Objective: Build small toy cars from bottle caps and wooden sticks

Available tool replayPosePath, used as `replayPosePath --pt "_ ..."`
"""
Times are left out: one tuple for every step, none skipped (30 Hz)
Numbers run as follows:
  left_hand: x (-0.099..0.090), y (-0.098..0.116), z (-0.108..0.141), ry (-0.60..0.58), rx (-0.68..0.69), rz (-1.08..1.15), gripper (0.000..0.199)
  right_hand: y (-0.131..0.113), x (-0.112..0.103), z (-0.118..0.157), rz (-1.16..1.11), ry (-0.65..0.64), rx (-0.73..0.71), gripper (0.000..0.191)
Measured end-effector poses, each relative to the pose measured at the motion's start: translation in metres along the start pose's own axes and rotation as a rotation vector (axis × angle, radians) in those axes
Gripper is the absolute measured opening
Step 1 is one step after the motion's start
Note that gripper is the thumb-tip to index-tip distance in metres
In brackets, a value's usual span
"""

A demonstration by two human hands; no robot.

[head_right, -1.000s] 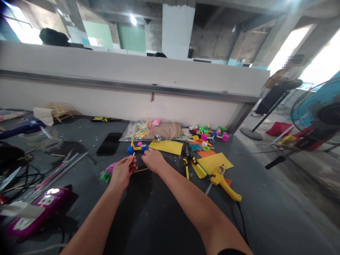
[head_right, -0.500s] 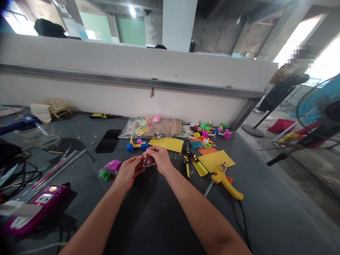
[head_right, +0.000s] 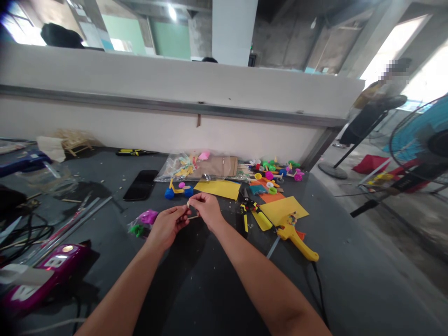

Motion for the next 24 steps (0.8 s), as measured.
replayPosePath --pt "0.000 0.000 0.000 0.005 0.012 -0.009 0.016 0.000 0.000 0.000 -0.006 0.007 0.001 0.016" --pt "-0.001 0.001 0.000 0.015 0.031 -0.028 0.017 0.001 0.000 0.000 -0.013 0.015 0.004 0.017" --pt "-0.001 0.003 -0.001 0.030 0.057 -0.059 0.018 0.001 0.000 0.000 -0.023 0.021 0.008 0.017" --pt "-0.002 0.005 -0.001 0.047 0.088 -0.100 0.019 0.002 0.000 0.000 -0.035 0.023 0.012 0.017" --pt "-0.002 0.008 -0.001 0.064 0.124 -0.145 0.020 0.002 0.000 0.000 -0.049 0.024 0.016 0.018" --pt "-0.003 0.010 -0.001 0.077 0.156 -0.188 0.021 0.002 0.001 0.001 -0.066 0.022 0.021 0.019" --pt "-0.003 0.012 -0.002 0.086 0.180 -0.222 0.022 0.001 0.001 0.001 -0.083 0.019 0.026 0.020" --pt "-0.003 0.013 -0.002 0.087 0.194 -0.247 0.022 0.001 0.002 0.002 -0.101 0.012 0.028 0.022" --pt "-0.003 0.014 -0.003 0.085 0.203 -0.263 0.023 0.000 0.002 0.002 -0.117 0.003 0.028 0.025" --pt "-0.003 0.015 -0.004 0.082 0.207 -0.275 0.023 0.000 0.003 0.003 -0.130 -0.009 0.027 0.028" --pt "-0.003 0.015 -0.004 0.078 0.212 -0.284 0.022 -0.001 0.004 0.003 -0.141 -0.024 0.026 0.031" --pt "-0.004 0.016 -0.005 0.075 0.218 -0.296 0.022 -0.001 0.004 0.003 -0.150 -0.040 0.026 0.032" --pt "-0.004 0.017 -0.005 0.070 0.226 -0.311 0.022 -0.001 0.005 0.003 -0.154 -0.056 0.026 0.033" --pt "-0.003 0.018 -0.005 0.062 0.236 -0.331 0.022 -0.001 0.006 0.003 -0.152 -0.074 0.028 0.032" --pt "-0.003 0.019 -0.005 0.054 0.245 -0.352 0.021 -0.001 0.006 0.003 -0.141 -0.092 0.029 0.030" --pt "-0.002 0.019 -0.004 0.049 0.254 -0.377 0.021 -0.001 0.005 0.002 -0.119 -0.105 0.023 0.028" --pt "-0.001 0.020 -0.004 0.047 0.263 -0.408 0.021 -0.002 0.004 0.001 -0.081 -0.115 0.008 0.026" --pt "-0.001 0.021 -0.004 0.048 0.275 -0.445 0.020 -0.004 0.002 0.000 -0.027 -0.121 -0.013 0.023" --pt "0.000 0.022 -0.003 0.049 0.290 -0.486 0.020 -0.006 0.000 -0.002 0.040 -0.125 -0.039 0.021" --pt "0.000 0.022 -0.003 0.051 0.306 -0.525 0.020 -0.007 -0.003 -0.004 0.116 -0.123 -0.063 0.020" --pt "0.000 0.023 -0.003 0.057 0.321 -0.554 0.020 -0.009 -0.008 -0.006 0.202 -0.102 -0.083 0.020" --pt "-0.002 0.023 -0.004 0.066 0.329 -0.565 0.020 -0.009 -0.014 -0.009 0.286 -0.062 -0.097 0.020" --pt "-0.004 0.022 -0.005 0.080 0.329 -0.554 0.020 -0.009 -0.021 -0.012 0.360 -0.006 -0.105 0.022" --pt "-0.007 0.021 -0.006 0.100 0.318 -0.523 0.021 -0.009 -0.028 -0.016 0.419 0.060 -0.112 0.023"
Point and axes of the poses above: each hand's wrist, its own z-axis away from the middle knuckle, its own x-axis out of the palm, y = z × x, the point moved 7 cm from there along -z, towards the middle knuckle, and after that the axes turned 10 degrees about z, right-handed, at the moved point
